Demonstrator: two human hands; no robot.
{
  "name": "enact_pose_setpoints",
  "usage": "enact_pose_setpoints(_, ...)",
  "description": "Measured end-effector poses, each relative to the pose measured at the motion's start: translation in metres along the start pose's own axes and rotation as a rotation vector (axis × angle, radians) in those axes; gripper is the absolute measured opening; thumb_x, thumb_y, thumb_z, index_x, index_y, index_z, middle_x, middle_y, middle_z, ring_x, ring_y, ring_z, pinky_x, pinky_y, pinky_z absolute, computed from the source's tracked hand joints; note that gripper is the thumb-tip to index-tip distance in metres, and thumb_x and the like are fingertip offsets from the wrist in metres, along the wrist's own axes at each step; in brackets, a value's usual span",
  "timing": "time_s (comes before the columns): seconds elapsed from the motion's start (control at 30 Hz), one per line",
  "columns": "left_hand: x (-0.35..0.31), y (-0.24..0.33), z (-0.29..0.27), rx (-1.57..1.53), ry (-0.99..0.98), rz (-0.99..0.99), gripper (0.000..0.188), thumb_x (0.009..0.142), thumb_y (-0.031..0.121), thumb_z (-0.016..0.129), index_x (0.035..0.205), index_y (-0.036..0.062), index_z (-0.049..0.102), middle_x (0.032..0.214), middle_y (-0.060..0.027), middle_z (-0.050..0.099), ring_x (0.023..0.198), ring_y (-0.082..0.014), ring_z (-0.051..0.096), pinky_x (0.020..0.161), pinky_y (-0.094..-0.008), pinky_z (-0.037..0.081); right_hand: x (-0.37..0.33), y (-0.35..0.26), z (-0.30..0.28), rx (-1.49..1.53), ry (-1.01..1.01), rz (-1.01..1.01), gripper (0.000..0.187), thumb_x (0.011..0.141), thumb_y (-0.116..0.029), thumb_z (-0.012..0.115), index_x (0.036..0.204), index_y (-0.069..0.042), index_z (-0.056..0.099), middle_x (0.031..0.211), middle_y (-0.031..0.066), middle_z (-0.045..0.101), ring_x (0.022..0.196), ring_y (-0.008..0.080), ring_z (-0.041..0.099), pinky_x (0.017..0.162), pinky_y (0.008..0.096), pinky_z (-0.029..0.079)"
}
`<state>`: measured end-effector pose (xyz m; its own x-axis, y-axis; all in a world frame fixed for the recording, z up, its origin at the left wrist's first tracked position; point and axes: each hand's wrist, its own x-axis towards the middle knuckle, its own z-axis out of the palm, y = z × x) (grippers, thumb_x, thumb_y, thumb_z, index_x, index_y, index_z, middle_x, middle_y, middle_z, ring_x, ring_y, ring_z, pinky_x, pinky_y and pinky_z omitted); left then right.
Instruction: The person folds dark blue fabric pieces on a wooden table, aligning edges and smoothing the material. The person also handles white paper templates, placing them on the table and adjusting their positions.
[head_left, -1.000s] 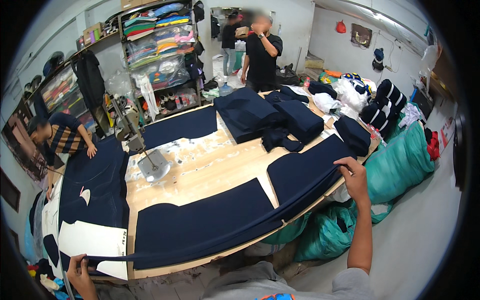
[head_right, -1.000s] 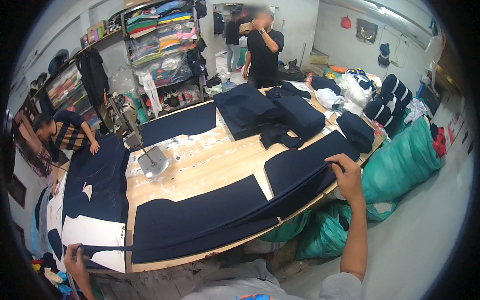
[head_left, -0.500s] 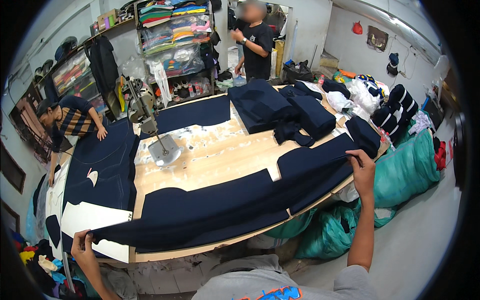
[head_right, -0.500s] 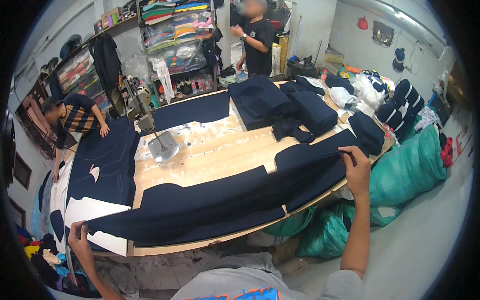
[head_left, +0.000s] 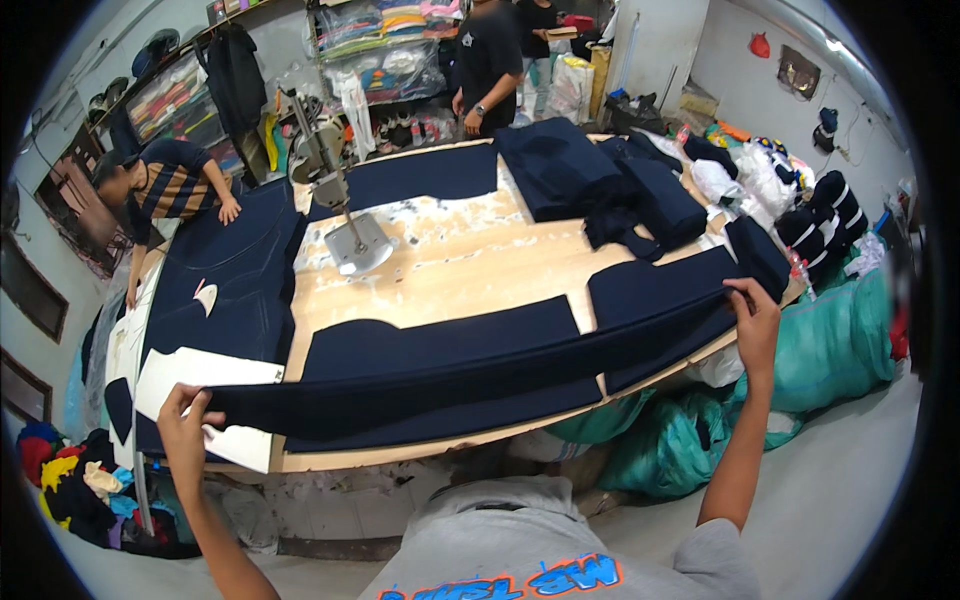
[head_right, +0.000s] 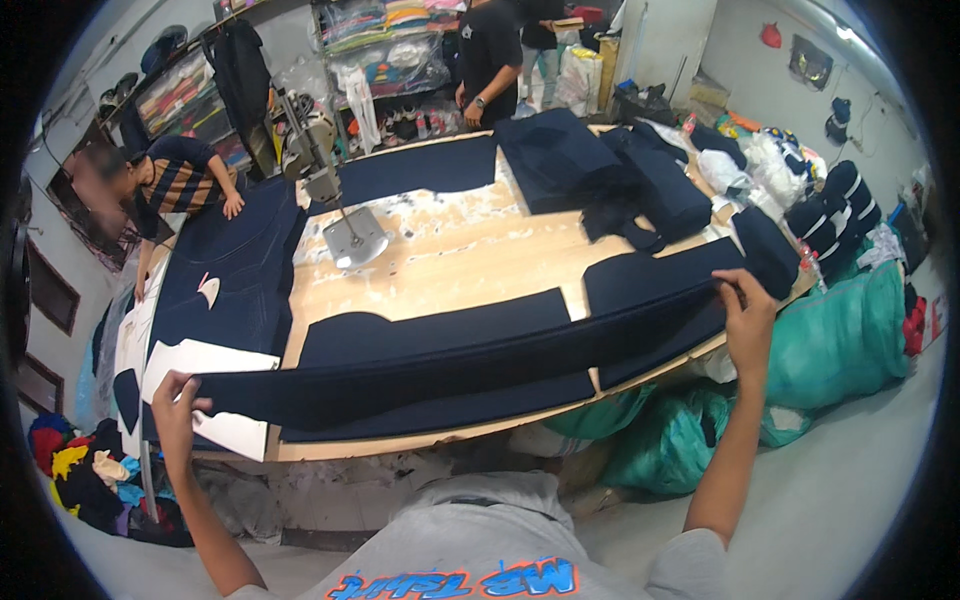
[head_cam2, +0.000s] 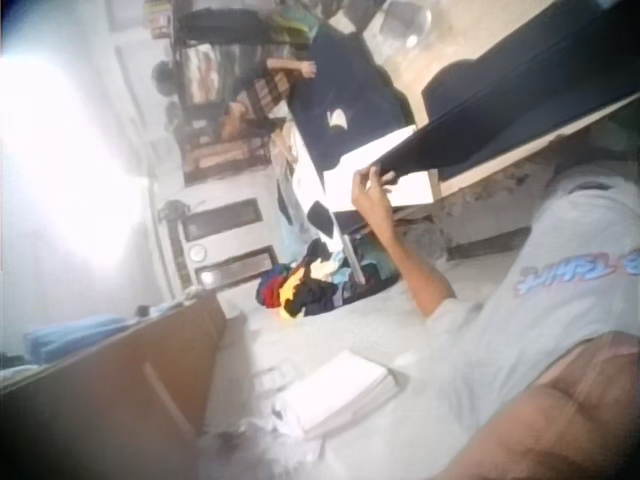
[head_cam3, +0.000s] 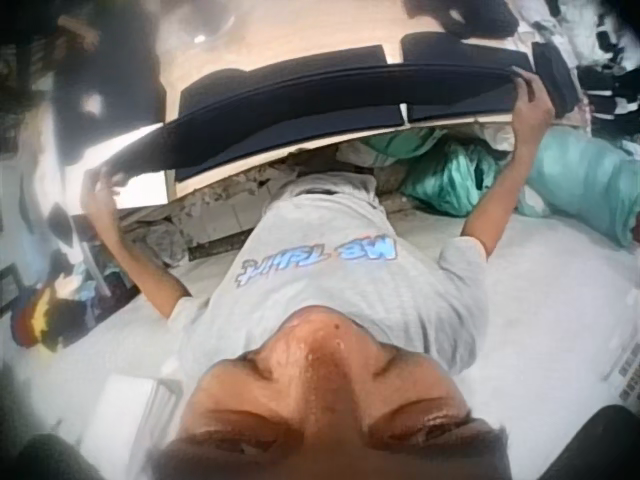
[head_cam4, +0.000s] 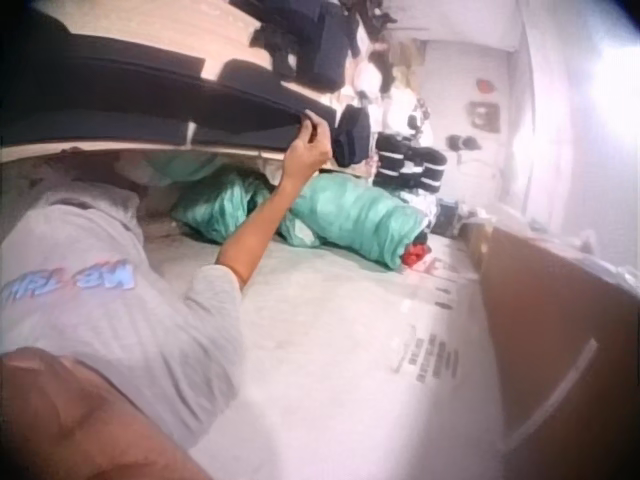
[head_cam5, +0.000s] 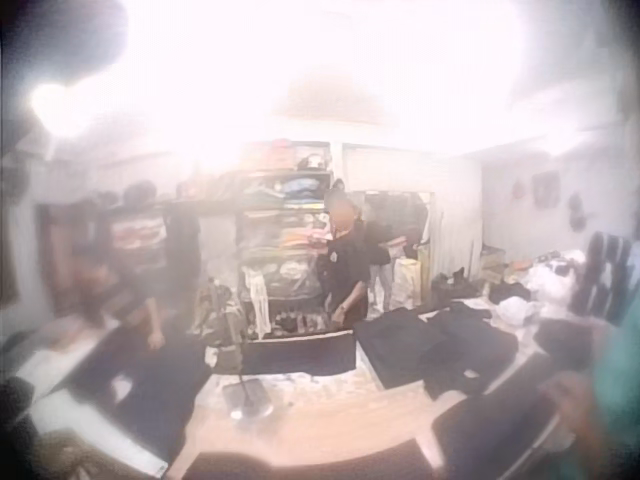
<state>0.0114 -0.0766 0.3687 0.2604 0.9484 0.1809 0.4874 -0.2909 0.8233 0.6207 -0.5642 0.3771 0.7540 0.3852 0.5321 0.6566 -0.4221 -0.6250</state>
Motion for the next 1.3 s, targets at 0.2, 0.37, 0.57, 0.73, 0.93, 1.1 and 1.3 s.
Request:
enact_pose_setpoints(0.2,0.041,-0.041,0.024,-0.077,-0.175,0.021,0.012,0.101,0.008,0.072,0.096,-0.0029,0.071,0.088,-0.0068,0.074,0.080,-0.0115,0.073,0.071,-0.0227,0.055,0.016,0.011,0.049,0.148,-0.195,0.234,0.014,0.101,-0.002,0.065,0.110,0.002,0.076,0.089,0.0066,0.075,0.075,0.0128,0.073,0.067,0.0299,0.057)
enact_pose_setpoints(0.37,0.084,-0.051,0.045,-0.109,-0.132,0.118,0.011,0.101,0.007,0.072,0.102,-0.0038,0.075,0.090,-0.0066,0.075,0.085,-0.0105,0.067,0.080,-0.0261,0.053,0.035,0.062,0.102,0.120,-0.210,0.030,0.014,0.100,-0.002,0.066,0.109,0.003,0.076,0.090,0.0082,0.078,0.081,0.0153,0.076,0.074,0.0301,0.060)
enact_pose_setpoints(0.57,0.122,-0.075,0.061,-0.171,0.048,0.247,0.013,0.105,0.009,0.072,0.108,-0.0021,0.079,0.102,-0.0054,0.079,0.094,-0.0103,0.069,0.090,-0.0251,0.054,0.044,0.059,0.129,0.233,-0.112,0.032,0.015,0.100,0.000,0.067,0.112,0.002,0.076,0.097,0.0078,0.079,0.093,0.0132,0.074,0.087,0.0283,0.058)
enact_pose_setpoints(0.73,0.104,-0.099,0.071,-0.227,0.189,0.255,0.018,0.106,0.008,0.070,0.116,-0.0047,0.077,0.120,-0.0130,0.078,0.114,-0.0184,0.071,0.105,-0.0320,0.053,0.009,0.056,0.134,0.306,0.036,-0.036,0.019,0.097,0.007,0.065,0.113,0.002,0.075,0.113,0.0075,0.077,0.102,0.0132,0.071,0.092,0.0284,0.056)
enact_pose_setpoints(0.93,0.030,-0.210,0.108,-0.124,0.149,-0.026,0.024,0.106,0.012,0.069,0.121,-0.0058,0.073,0.120,-0.0145,0.076,0.112,-0.0203,0.069,0.108,-0.0338,0.051,-0.109,0.110,0.200,0.454,-0.056,0.083,0.017,0.095,0.003,0.058,0.098,0.001,0.075,0.106,0.0123,0.076,0.105,0.0205,0.070,0.099,0.0355,0.053)
enact_pose_setpoints(1.1,0.000,-0.310,0.148,-0.436,0.042,-0.314,0.026,0.108,0.013,0.065,0.127,-0.0036,0.073,0.120,-0.0104,0.073,0.112,-0.0182,0.067,0.104,-0.0330,0.052,-0.205,0.165,0.272,0.340,-0.100,0.473,0.012,0.103,-0.006,0.064,0.101,0.001,0.075,0.090,0.0031,0.069,0.083,0.0121,0.060,0.077,0.0307,0.049)
enact_pose_setpoints(1.3,-0.023,-0.352,0.156,-0.296,0.124,-0.395,0.032,0.105,0.005,0.070,0.135,-0.0045,0.067,0.134,-0.0168,0.070,0.123,-0.0253,0.068,0.107,-0.0361,0.054,-0.217,0.154,0.304,0.373,0.074,0.753,0.020,0.097,0.000,0.071,0.116,-0.003,0.073,0.112,0.0099,0.072,0.110,0.0226,0.067,0.101,0.0357,0.051)
